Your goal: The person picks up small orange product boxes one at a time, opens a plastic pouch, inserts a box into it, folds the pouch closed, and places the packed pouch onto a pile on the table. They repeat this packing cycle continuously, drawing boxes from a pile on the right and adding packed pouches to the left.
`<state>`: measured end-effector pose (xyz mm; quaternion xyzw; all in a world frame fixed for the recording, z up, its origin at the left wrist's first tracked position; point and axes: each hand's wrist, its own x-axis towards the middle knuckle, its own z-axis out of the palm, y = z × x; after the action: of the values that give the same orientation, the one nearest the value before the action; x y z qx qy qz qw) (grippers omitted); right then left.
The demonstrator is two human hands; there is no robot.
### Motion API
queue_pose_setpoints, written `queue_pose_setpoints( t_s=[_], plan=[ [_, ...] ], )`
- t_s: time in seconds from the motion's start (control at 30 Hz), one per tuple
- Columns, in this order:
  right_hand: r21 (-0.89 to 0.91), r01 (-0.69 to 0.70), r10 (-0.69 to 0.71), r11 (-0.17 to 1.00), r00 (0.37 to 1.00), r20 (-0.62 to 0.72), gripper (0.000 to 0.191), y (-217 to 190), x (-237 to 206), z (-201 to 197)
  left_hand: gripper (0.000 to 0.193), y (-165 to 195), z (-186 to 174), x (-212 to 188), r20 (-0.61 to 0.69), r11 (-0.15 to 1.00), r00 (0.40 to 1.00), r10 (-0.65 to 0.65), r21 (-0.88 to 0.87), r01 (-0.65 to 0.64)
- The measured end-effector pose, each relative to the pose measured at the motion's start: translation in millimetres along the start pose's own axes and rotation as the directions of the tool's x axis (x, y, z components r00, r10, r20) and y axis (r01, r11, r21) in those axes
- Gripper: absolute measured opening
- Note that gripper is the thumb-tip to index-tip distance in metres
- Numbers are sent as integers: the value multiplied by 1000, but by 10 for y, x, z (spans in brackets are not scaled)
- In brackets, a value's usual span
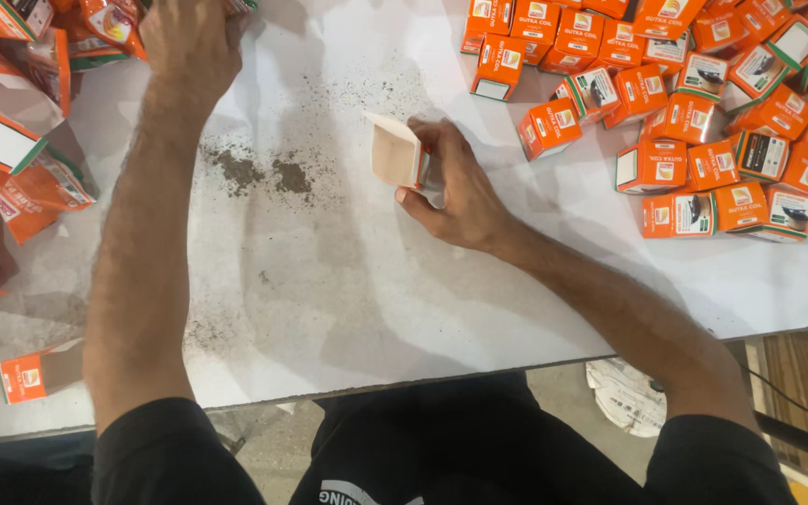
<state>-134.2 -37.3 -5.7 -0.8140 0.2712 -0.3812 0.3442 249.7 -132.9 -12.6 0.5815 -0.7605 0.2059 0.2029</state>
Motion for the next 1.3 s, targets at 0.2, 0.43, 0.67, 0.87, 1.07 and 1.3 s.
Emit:
queue_pose_setpoints(
  t_s=[0.2, 0.43, 0.67, 0.87, 1.07, 1.3],
  plan=[
    [-15, -74, 75, 997, 997, 32, 60, -28, 0, -103, 41, 850, -516, -391, 170, 905, 985, -38, -413, 106],
    [-177, -14, 14, 984, 1000, 3, 63, -14, -3, -63, 42, 1881, -1001, -789, -353, 768, 920, 172, -537, -349],
    [-184, 11, -16, 983, 999, -29, 59, -27, -26, -14, 29, 2052, -788, -781, -132, 898, 985, 111, -410, -156],
    [-186, -30, 31, 982, 1000, 2, 67, -70, -61, 5, 12, 2156, -945, -548, 12, 940, 1000, -26, -341, 29],
    [-259, 74, -73, 963, 997, 14, 72, -64, -111, 16, 29, 2233, -921, -486, 385, 412, 857, -341, -758, 505],
    [-276, 53, -30, 960, 996, 87, 75, -121, -215, 40, 24, 2256, -796, -470, 348, 343, 855, -385, -806, 483]
  ],
)
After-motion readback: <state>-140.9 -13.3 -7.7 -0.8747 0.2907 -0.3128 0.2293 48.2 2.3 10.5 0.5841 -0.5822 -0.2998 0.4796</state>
